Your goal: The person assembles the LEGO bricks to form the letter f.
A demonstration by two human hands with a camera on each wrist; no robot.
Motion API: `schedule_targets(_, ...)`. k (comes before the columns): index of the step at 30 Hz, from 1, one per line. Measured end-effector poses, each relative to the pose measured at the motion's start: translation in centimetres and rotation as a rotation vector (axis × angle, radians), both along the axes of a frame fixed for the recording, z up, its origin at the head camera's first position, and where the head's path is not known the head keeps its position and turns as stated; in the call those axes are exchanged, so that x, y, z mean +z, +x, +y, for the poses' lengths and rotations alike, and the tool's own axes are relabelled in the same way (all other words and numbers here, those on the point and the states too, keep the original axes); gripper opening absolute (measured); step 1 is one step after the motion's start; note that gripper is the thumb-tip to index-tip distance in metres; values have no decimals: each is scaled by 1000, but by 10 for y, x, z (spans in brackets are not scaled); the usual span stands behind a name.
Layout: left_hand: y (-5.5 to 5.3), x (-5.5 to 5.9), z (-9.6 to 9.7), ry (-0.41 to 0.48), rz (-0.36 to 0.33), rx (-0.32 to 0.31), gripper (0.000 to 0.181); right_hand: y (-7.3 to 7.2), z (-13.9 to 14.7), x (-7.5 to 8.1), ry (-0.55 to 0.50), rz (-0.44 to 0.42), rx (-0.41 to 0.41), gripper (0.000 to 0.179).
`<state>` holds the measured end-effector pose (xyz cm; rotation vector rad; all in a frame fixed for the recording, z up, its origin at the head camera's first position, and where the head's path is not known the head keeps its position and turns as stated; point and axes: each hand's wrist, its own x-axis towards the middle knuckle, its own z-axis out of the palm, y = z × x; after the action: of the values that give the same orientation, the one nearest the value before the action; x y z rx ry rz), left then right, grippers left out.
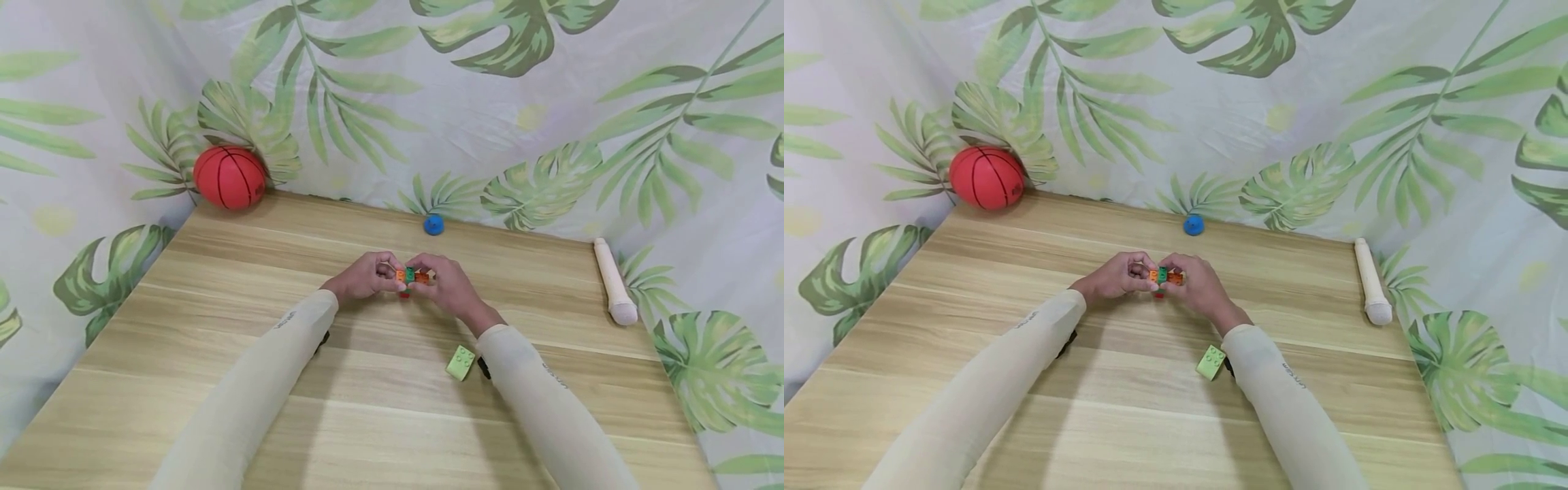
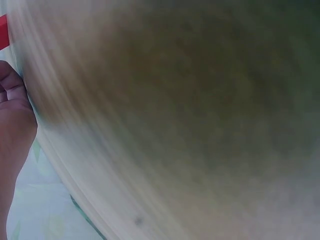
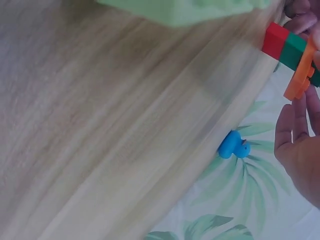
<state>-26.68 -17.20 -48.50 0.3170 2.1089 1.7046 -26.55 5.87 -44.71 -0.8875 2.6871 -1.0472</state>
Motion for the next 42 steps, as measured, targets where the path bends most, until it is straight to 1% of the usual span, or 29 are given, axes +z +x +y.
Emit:
schedule_targets(3,0,0,1,-23,7,4,27,0,-1,0,15,29,4,32)
schedule_targets(6,0,2,1,-34,9,14,27,-1,-2,3,53,51,5,33)
schedule_targets(10,-1,1,1,-37,10,11,30,-1,-4,7,110,42,-4,33)
schedule_targets(12,-1,0,2,-34,5,10,30,-1,-4,8,119,34,-9,32)
schedule_targets(17,-1,-2,0,-23,-4,15,27,-1,-5,6,91,23,-18,33)
schedule_targets(22,-1,-2,0,-26,2,20,29,1,-1,6,32,-19,11,35)
schedule_targets(24,-1,-1,1,-25,4,19,30,4,3,7,27,-31,32,39)
schedule_targets(27,0,1,2,-21,4,17,32,11,9,9,65,-18,42,51)
schedule_targets(29,0,1,3,-15,-3,16,32,18,15,9,112,-2,17,56)
schedule_targets(31,-1,0,3,-13,-4,13,31,27,24,10,165,-4,-39,55)
schedule_targets(33,-1,-1,3,-11,-6,8,31,38,33,13,232,-47,-99,49)
schedule_targets(34,-1,0,3,-11,-5,7,30,44,39,14,273,-80,-129,46)
schedule_targets(36,-2,0,3,-13,1,2,30,55,50,17,366,-162,-161,40)
schedule_targets(39,-2,0,2,-19,3,2,32,70,63,18,506,-307,-168,45)
schedule_targets(41,-3,-1,2,-25,3,0,34,80,69,18,564,-375,-161,49)
schedule_targets(42,-4,-2,2,-25,2,-3,35,84,72,17,576,-396,-162,51)
